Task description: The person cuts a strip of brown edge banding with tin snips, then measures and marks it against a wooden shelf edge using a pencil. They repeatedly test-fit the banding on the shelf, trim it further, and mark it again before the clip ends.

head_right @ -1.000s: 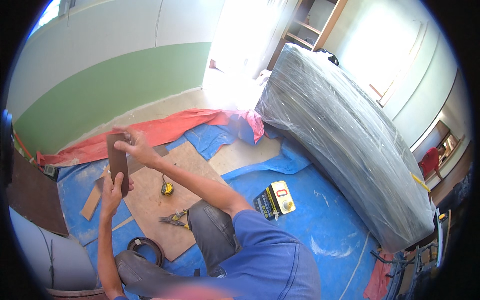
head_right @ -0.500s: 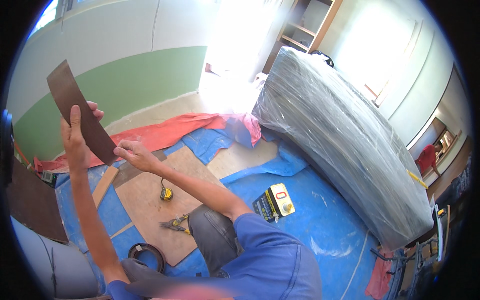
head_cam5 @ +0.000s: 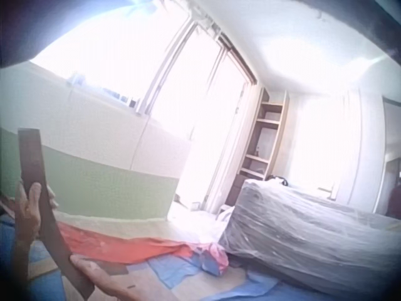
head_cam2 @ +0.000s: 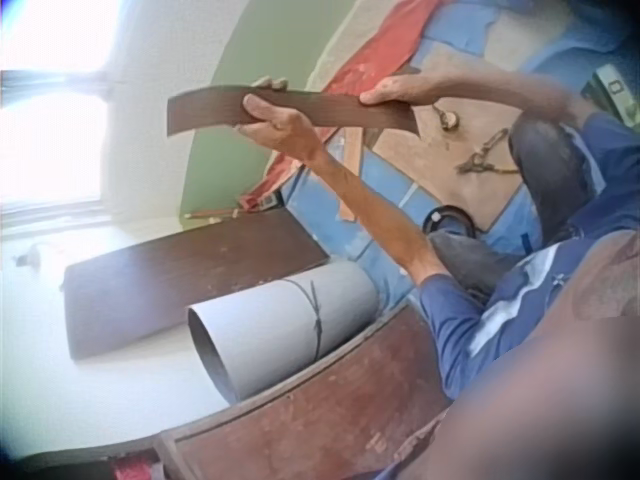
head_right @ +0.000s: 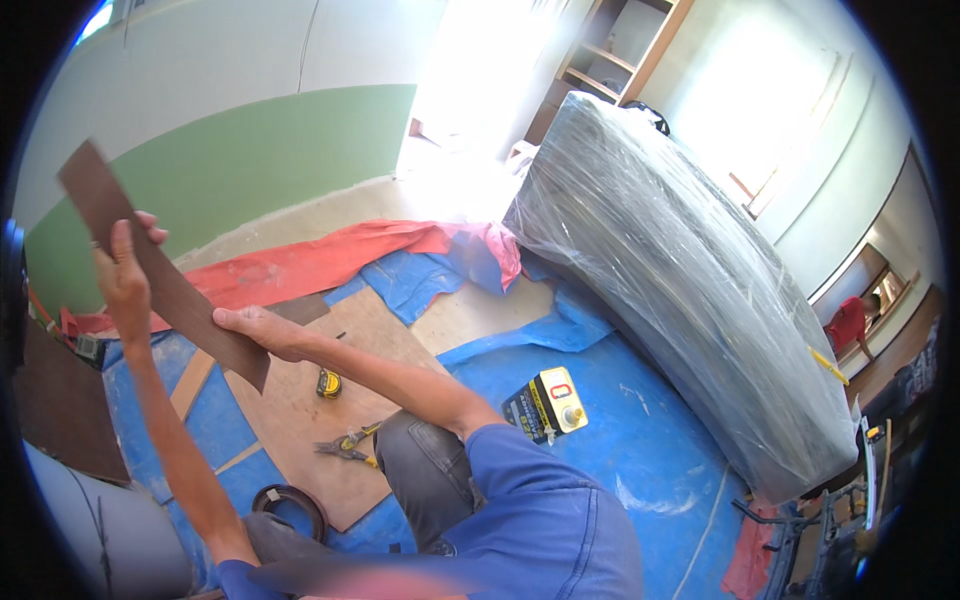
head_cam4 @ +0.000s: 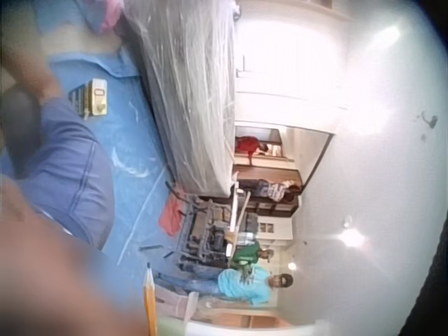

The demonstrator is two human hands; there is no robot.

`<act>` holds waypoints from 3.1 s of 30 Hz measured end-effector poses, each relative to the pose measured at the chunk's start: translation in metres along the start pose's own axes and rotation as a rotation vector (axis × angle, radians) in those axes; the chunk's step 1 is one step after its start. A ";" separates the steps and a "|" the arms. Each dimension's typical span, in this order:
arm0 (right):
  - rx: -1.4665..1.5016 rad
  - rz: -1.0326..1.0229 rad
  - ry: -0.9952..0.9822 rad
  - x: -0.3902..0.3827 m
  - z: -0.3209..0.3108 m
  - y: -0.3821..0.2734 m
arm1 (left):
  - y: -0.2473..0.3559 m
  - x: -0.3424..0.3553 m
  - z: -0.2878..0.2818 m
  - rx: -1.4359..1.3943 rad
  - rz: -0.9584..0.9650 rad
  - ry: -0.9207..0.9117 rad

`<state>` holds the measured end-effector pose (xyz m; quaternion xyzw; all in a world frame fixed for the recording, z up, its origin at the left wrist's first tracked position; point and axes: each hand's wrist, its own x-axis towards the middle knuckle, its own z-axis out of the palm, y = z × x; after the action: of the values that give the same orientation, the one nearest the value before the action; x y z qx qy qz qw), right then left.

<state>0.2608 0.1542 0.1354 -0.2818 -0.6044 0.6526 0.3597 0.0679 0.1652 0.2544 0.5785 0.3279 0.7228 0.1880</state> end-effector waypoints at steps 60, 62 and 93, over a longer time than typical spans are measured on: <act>-0.286 -0.441 -0.087 -0.039 0.040 -0.053 | -0.016 0.025 -0.070 -0.083 -0.207 0.152; -0.219 -0.240 -0.080 -0.035 0.036 -0.055 | -0.003 0.018 -0.054 0.016 -0.159 0.132; 0.067 -0.401 -0.069 -0.047 0.038 -0.075 | 0.070 -0.015 0.025 -0.340 0.112 -0.245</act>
<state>0.2671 0.0944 0.2105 -0.1214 -0.6384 0.5968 0.4707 0.1032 0.1121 0.2948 0.6392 0.1432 0.7014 0.2810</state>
